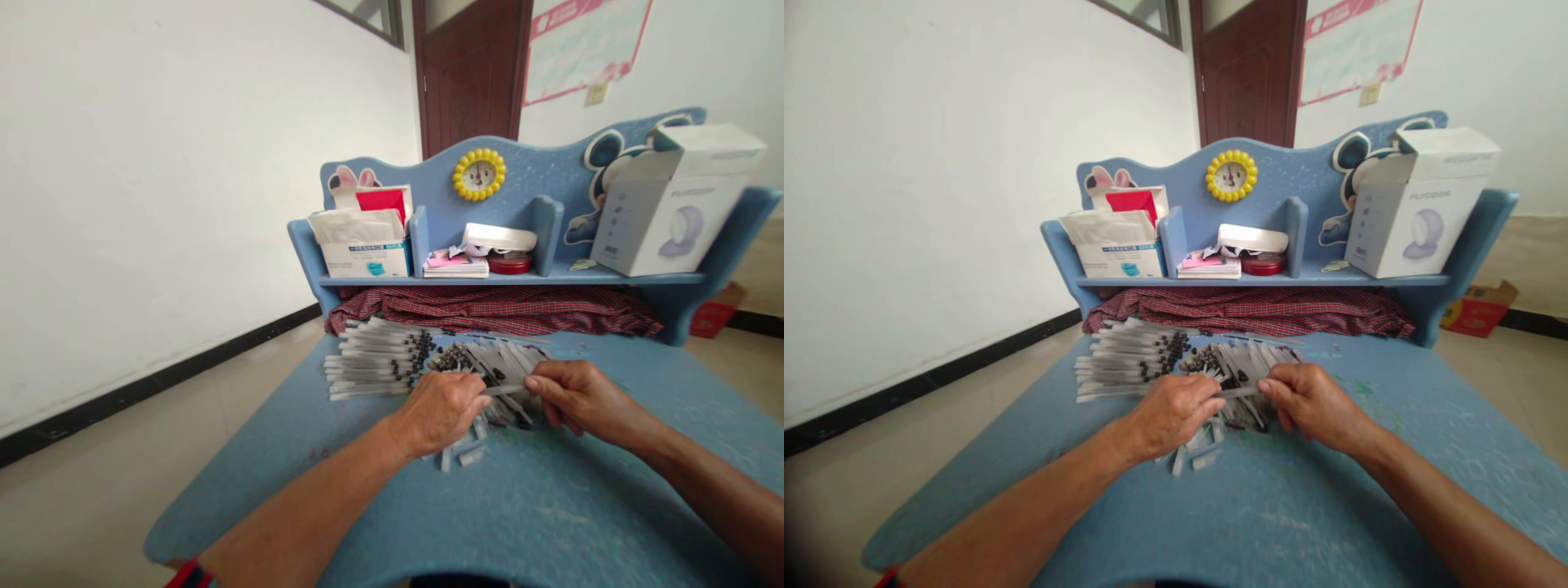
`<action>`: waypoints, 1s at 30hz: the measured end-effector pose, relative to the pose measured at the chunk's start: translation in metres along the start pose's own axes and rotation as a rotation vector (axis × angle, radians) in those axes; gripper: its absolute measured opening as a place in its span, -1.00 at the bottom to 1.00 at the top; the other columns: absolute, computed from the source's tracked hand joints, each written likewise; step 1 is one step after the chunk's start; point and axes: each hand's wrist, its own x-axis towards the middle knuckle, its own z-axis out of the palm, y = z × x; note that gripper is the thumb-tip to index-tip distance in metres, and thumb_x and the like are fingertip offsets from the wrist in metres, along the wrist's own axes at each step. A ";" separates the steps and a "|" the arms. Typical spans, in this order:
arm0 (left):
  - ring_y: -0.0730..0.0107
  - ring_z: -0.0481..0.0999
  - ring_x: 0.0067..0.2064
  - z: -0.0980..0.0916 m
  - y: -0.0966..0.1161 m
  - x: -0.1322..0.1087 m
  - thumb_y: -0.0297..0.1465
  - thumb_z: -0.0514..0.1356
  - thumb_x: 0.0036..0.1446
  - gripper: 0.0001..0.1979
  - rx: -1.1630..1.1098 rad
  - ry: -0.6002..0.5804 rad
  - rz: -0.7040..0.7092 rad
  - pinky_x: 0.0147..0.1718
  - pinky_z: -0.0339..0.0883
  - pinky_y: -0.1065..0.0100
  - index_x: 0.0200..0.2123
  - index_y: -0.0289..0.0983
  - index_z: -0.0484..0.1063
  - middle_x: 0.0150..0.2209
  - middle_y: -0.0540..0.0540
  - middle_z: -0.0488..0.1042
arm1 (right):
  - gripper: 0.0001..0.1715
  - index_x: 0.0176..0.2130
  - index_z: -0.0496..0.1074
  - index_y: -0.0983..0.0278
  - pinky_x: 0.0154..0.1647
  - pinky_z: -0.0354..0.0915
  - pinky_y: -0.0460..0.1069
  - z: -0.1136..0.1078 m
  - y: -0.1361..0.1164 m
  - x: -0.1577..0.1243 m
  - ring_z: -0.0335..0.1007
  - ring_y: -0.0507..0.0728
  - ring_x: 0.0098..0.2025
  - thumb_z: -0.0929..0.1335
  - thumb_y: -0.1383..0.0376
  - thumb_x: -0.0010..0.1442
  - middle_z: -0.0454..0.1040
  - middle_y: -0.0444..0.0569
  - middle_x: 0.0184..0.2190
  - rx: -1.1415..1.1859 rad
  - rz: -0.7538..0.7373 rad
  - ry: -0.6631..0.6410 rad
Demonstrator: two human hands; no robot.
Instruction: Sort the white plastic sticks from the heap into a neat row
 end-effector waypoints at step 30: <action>0.53 0.44 -0.46 -0.015 0.000 0.006 -0.42 0.06 0.20 -0.79 -0.471 -0.163 -0.177 -0.44 0.25 0.54 -0.43 -0.32 0.42 -0.54 0.03 0.46 | -0.68 -0.34 0.26 0.25 -0.59 0.19 -0.09 0.000 -0.010 0.000 0.33 0.01 -0.62 0.41 0.13 0.01 0.40 -0.16 -0.63 0.380 -0.027 0.106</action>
